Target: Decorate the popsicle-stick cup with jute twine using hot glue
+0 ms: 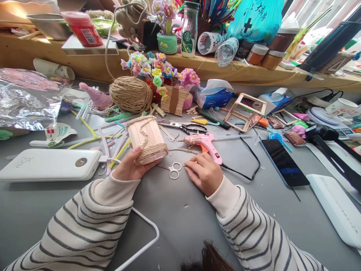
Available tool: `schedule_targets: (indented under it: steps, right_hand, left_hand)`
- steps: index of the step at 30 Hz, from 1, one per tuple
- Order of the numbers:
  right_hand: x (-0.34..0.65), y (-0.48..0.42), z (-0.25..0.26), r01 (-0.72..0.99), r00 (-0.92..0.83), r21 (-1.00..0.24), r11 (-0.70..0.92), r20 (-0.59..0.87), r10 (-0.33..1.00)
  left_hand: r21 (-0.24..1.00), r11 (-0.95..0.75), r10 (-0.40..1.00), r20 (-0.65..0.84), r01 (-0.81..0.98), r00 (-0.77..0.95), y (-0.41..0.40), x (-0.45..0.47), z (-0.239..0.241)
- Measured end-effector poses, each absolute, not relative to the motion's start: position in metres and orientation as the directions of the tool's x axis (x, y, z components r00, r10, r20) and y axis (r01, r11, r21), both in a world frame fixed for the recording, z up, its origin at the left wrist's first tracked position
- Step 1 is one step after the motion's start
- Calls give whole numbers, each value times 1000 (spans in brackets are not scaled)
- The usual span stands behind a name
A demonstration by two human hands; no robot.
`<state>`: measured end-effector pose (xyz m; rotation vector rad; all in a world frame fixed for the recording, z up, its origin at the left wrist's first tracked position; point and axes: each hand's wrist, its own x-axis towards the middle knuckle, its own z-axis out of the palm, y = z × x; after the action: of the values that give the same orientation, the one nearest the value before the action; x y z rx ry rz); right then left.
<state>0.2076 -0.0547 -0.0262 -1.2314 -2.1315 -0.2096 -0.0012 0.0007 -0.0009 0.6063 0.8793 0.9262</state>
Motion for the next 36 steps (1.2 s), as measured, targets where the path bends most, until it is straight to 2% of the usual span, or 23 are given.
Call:
schedule_targets:
  steps: [16,23,36]
  right_hand:
    - [207,-55,-26,827,-414,-59,560,609,677]
    - [207,-55,-27,816,-389,-125,564,603,696]
    - [207,-52,-28,809,-404,-97,580,626,667]
  left_hand:
    - [763,484,872,-382,-428,305,1,-1,-2]
    - [764,483,873,-378,-428,310,2,-1,-4]
    - [758,484,872,-380,-436,308,1,-1,-3]
